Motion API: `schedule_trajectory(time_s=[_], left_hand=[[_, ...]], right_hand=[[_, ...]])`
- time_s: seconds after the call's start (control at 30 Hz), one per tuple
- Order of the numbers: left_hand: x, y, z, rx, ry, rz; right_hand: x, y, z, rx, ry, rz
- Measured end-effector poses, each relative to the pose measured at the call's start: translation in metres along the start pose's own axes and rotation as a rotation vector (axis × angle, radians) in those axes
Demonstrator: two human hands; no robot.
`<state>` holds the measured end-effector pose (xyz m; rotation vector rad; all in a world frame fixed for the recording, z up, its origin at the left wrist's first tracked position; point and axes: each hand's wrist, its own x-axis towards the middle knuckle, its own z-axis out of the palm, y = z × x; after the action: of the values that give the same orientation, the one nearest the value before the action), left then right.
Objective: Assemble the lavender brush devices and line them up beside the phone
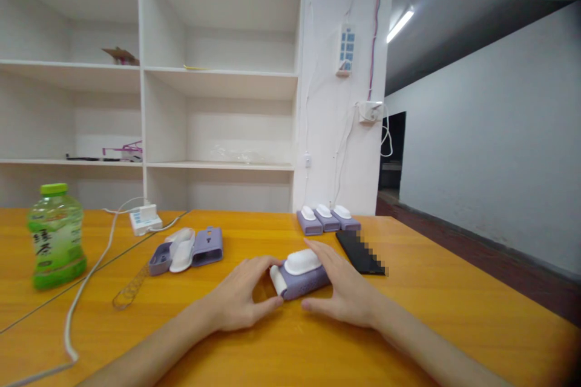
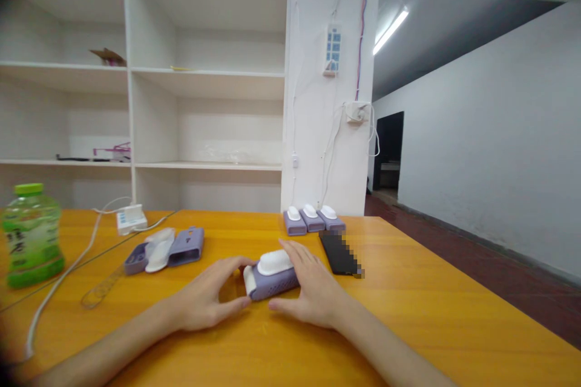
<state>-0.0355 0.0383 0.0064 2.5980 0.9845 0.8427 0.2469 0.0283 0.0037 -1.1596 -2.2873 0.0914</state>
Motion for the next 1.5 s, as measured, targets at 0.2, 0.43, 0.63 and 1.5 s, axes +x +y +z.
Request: schedule_trajectory(time_s=[0.2,0.43,0.63,1.5], left_hand=[[0.002,0.001,0.009,0.013,0.037,0.011],[0.001,-0.003,0.001,-0.066,-0.008,0.045],[0.003,0.002,0.011,-0.011,0.036,0.066],[0.002,-0.003,0.009,0.051,-0.015,0.156]], right_hand=[[0.0,-0.034,0.025,-0.13,0.064,0.192],[0.0,-0.041,0.035,-0.156,0.096,0.209],[0.001,-0.051,0.05,-0.199,0.145,0.264],[0.006,-0.054,0.043,-0.259,0.046,0.294]])
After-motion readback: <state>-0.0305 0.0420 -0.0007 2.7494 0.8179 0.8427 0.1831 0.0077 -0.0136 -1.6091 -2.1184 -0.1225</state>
